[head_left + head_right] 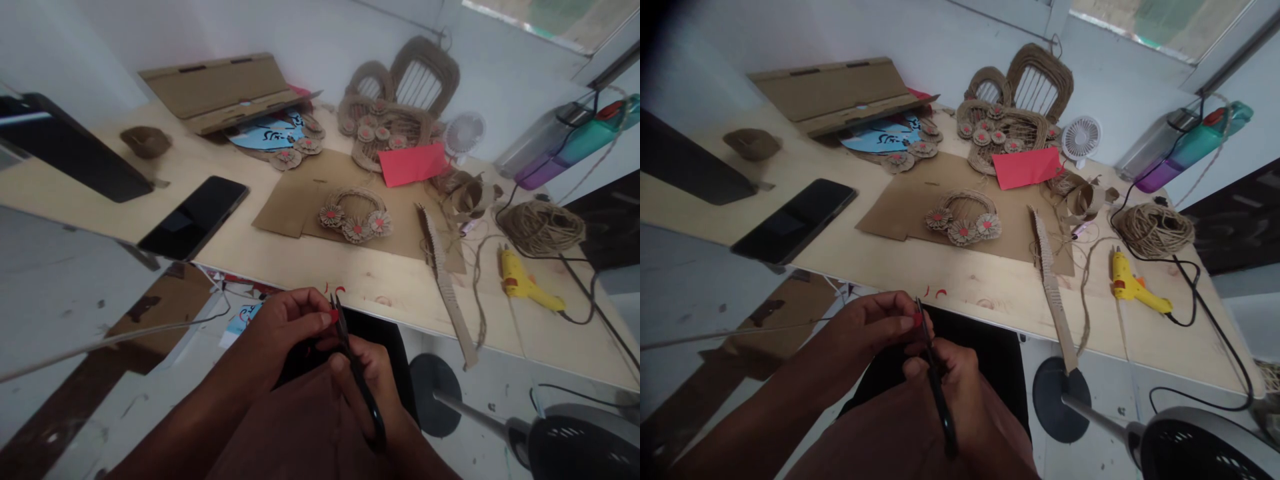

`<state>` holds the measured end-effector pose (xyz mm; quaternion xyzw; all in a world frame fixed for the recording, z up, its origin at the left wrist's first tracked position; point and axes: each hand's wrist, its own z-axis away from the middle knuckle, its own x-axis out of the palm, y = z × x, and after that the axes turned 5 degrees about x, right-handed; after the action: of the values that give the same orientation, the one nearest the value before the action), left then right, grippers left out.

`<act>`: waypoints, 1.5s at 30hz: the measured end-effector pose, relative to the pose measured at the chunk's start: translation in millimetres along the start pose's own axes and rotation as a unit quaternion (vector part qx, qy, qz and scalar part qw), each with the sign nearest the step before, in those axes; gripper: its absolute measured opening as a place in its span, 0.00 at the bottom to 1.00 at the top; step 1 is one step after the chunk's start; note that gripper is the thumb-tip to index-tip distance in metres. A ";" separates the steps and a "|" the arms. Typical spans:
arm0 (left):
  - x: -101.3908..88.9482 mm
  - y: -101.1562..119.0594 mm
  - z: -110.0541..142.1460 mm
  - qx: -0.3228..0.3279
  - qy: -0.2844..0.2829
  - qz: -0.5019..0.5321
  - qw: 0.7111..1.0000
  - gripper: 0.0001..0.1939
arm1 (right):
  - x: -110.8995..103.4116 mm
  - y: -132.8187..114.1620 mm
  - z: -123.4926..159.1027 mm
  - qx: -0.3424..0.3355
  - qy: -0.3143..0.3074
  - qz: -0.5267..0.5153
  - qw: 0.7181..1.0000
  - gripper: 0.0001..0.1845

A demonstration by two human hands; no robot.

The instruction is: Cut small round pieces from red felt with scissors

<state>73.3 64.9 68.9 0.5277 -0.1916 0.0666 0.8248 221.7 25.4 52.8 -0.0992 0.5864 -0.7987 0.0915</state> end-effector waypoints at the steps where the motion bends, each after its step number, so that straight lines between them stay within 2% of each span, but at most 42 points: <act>1: -0.1 0.0 -0.1 0.001 -0.002 -0.001 1.000 0.06 | -0.1 -0.1 -0.1 0.001 -0.002 0.005 1.000 0.13; 5: -0.2 -0.2 -0.7 0.002 -0.001 -0.014 1.000 0.06 | -0.1 2.4 -0.4 -0.015 0.005 0.005 1.000 0.14; 15: -0.6 1.9 -1.0 -0.010 0.026 -0.021 0.999 0.07 | 0.5 4.6 -0.3 -0.005 0.000 0.008 1.000 0.13; 25: -1.3 1.9 -1.8 -0.008 0.024 -0.027 0.999 0.06 | 0.7 -5.3 1.3 0.024 -0.011 0.012 1.000 0.23; 30: -0.9 1.8 -2.2 -0.010 0.032 -0.017 0.999 0.05 | 0.3 -0.1 2.9 0.038 0.006 0.020 0.999 0.21; 33: 0.9 -0.6 -1.2 -0.002 0.071 0.009 0.997 0.04 | -1.3 6.2 4.4 0.014 0.039 0.014 0.999 0.21; 37: 5.2 -7.0 4.9 -0.008 0.116 0.040 0.992 0.04 | -4.9 6.5 2.8 0.016 0.086 -0.009 0.996 0.18; 45: 14.0 -10.4 10.1 -0.005 0.091 0.055 0.994 0.04 | 0.6 -16.5 -10.5 0.034 0.106 -0.040 0.993 0.09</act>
<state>86.9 50.1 69.3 0.5040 -0.1450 0.1584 0.8366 217.8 39.7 65.5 -0.0344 0.5605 -0.8274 0.0006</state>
